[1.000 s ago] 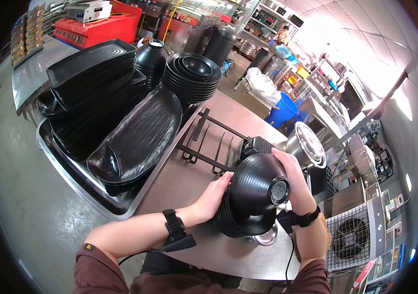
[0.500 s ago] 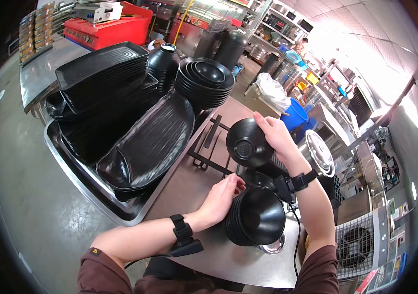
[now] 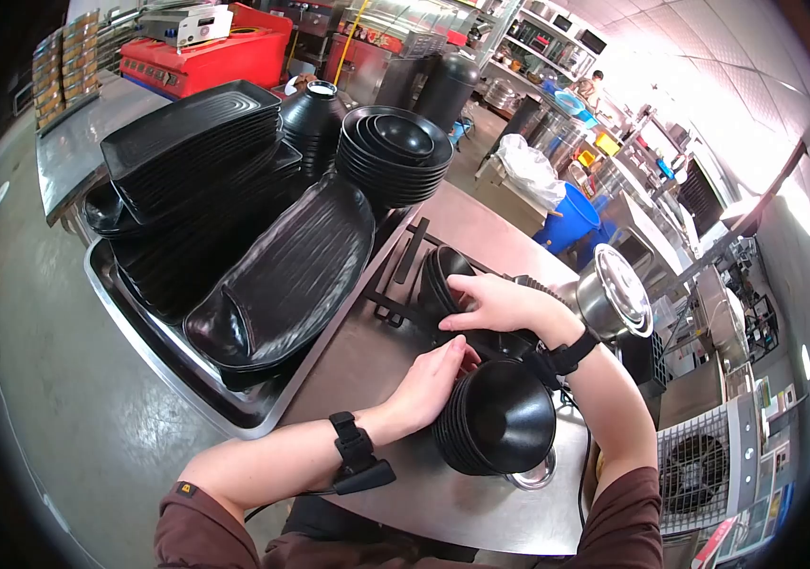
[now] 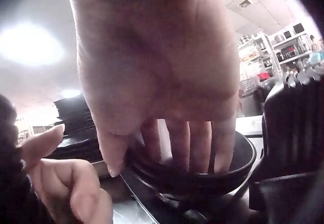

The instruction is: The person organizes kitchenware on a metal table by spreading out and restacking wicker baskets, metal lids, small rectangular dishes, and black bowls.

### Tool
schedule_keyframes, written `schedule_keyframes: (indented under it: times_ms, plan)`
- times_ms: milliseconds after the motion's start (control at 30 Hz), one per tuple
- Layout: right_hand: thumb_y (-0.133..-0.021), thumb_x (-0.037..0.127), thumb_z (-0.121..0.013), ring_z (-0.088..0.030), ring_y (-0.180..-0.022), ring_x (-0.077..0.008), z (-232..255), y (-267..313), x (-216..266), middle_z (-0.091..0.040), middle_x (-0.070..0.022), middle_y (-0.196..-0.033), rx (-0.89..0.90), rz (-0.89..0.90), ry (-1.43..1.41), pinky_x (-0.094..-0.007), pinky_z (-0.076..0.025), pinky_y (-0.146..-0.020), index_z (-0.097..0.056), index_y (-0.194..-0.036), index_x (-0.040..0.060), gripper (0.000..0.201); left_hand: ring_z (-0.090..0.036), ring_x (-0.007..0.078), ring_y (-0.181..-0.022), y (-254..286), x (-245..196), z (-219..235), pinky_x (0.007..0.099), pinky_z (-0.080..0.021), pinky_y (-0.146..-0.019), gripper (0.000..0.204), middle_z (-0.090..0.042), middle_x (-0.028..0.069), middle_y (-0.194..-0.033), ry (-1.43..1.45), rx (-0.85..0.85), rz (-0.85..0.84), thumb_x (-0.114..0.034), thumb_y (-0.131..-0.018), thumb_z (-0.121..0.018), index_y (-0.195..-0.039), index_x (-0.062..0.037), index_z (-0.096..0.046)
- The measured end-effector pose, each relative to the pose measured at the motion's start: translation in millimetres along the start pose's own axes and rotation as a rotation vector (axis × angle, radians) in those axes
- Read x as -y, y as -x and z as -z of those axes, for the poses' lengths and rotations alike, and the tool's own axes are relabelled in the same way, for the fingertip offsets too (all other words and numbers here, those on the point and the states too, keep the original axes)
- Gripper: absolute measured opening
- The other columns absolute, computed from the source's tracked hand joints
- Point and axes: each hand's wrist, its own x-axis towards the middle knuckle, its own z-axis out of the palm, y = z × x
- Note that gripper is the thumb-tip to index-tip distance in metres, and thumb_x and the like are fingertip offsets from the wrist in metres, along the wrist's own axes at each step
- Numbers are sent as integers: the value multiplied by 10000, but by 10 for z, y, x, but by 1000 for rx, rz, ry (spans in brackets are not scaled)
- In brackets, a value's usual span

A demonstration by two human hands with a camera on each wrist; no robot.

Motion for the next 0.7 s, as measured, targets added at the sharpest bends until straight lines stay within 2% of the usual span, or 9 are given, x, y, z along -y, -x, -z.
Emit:
schedule_keyframes:
  times_ms: [133, 167, 233, 467, 533, 567, 633, 667, 700]
  plan:
    - [-934, 271, -778, -675, -985, -417, -54, 32, 6, -710, -213, -1041, -79, 146, 140, -461, -538, -837, -592, -1126, 16, 370, -650, 193, -997, -2, 14, 7, 361, -512, -955, 711, -702, 102, -1066, -3, 21, -10, -554, -1150, -228, -1173, 13, -656]
    - [-934, 271, -778, -675, -985, -417, -52, 50, 16, -710, -213, -1041, -81, 144, 141, -461, -538, -837, -592, -1126, 16, 370, -648, 188, -1002, -9, 19, 9, 358, -511, -959, 710, -703, 96, -1070, 11, 23, 6, -557, -1149, -231, -1171, 9, -659]
    - [-934, 236, -765, -680, -1039, -418, -44, 92, 54, -712, -221, -1077, -24, 7, 270, -476, -548, -873, -615, -1206, 19, 379, -647, 183, -1006, -3, 16, 9, 355, -510, -962, 709, -704, 90, -1074, 22, 30, 23, -560, -1148, -233, -1169, 5, -662]
    - [-952, 172, -724, -670, -1118, -432, -99, 135, -5, -710, -230, -1171, 16, -49, 482, -474, -559, -940, -548, -1390, 41, 490, -639, 173, -1007, 1, 3, 16, 349, -509, -963, 698, -702, 81, -1074, 47, 37, 36, -572, -1145, -257, -1177, -3, -660]
    - [-990, 158, -682, -654, -1213, -399, -47, 198, 82, -671, -247, -1291, -195, -171, 97, -435, -530, -1020, -462, -1480, 35, 551, -638, 173, -1007, -2, 10, 15, 348, -509, -964, 695, -702, 80, -1072, 41, 38, 31, -573, -1144, -260, -1178, -4, -658]
    - [-990, 158, -682, -654, -1213, -399, -60, 181, 29, -671, -247, -1291, -195, -174, 98, -435, -530, -1020, -462, -1480, 35, 551, -637, 173, -1006, -7, 32, 9, 349, -508, -966, 693, -701, 80, -1069, 48, 33, 33, -570, -1145, -259, -1175, -4, -657]
    - [-1039, 172, -633, -612, -1309, -323, -142, 79, -195, -618, -242, -1390, -507, -34, -145, -398, -472, -1103, -403, -1529, 10, 565, -636, 174, -1005, -12, 37, -7, 350, -506, -968, 691, -700, 79, -1066, 55, 35, 37, -567, -1146, -257, -1173, -4, -656]
    - [-1061, 183, -583, -635, -1276, -387, -177, 10, -267, -655, -280, -1317, -585, -11, -216, -432, -484, -1084, -406, -1523, -6, 530, -635, 174, -1004, -5, 14, -2, 352, -506, -968, 692, -699, 78, -1062, 48, 36, 35, -568, -1147, -255, -1173, -5, -656]
    - [-1069, 151, -571, -620, -1283, -291, -163, -30, -182, -657, -209, -1343, -617, -102, -417, -405, -473, -1097, -431, -1514, -2, 491, -635, 174, -1003, 4, 1, 7, 354, -505, -969, 693, -698, 77, -1058, 40, 34, 33, -568, -1147, -252, -1172, -6, -656]
